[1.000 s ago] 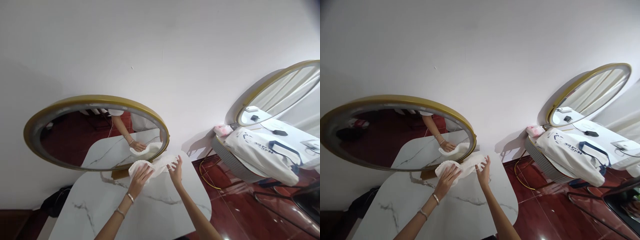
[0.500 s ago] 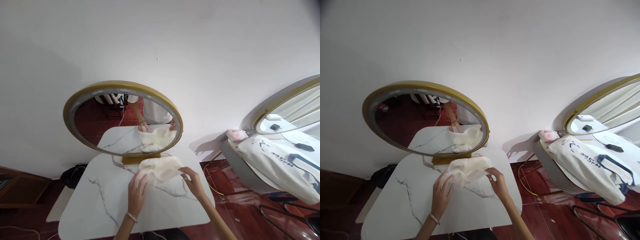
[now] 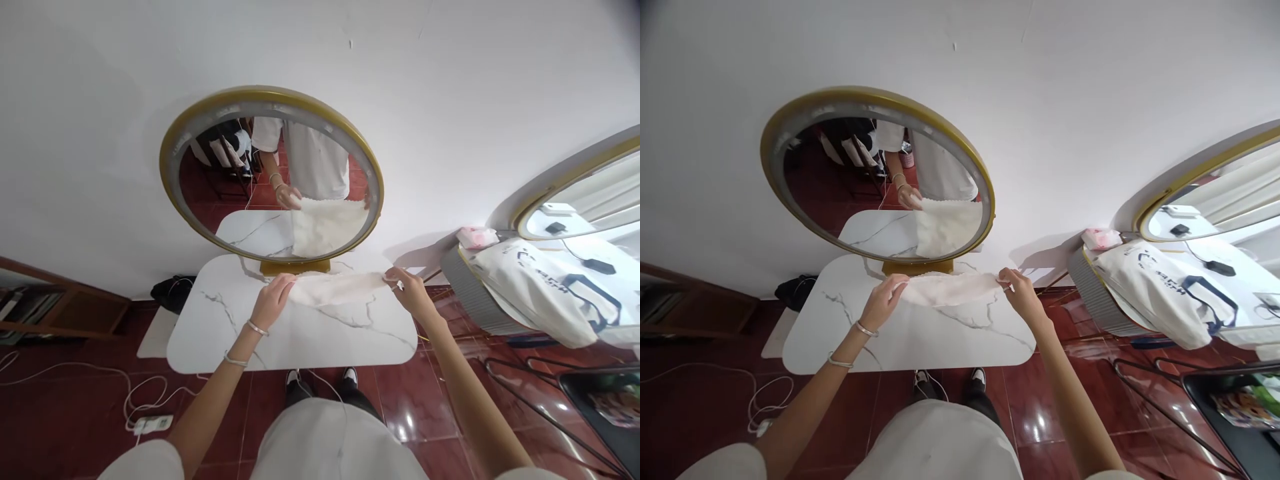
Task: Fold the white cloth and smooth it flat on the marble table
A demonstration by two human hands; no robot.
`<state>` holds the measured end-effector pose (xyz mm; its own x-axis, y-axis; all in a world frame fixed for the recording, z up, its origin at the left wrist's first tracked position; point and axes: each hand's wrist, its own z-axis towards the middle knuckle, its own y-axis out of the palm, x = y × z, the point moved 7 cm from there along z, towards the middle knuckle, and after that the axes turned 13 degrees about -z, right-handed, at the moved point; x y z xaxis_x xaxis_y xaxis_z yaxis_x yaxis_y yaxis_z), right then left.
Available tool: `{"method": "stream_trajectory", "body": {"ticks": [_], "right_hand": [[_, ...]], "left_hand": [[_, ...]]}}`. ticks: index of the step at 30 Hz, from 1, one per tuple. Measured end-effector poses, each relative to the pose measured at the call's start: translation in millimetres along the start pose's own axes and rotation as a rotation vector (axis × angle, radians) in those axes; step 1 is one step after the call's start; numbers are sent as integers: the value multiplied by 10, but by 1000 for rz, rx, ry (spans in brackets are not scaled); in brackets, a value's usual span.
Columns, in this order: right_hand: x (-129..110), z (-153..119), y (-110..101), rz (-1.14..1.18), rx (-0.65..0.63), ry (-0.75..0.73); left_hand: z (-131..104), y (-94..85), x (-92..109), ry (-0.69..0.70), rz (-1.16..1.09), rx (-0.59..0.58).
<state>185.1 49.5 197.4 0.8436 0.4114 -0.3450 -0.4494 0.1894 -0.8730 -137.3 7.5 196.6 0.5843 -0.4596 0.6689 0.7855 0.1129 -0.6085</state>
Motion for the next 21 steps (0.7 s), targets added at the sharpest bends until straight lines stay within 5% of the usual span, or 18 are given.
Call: {"method": "stream_trajectory", "body": {"ticks": [7, 12, 21], "right_hand": [[306, -188, -114, -20, -93, 5], [543, -280, -360, -51, -24, 45], [587, -439, -328, -4, -83, -34]], "left_hand": [[-73, 81, 375, 79, 117, 20], [-11, 166, 552, 88, 171, 54], [-169, 326, 606, -13, 215, 21]]}}
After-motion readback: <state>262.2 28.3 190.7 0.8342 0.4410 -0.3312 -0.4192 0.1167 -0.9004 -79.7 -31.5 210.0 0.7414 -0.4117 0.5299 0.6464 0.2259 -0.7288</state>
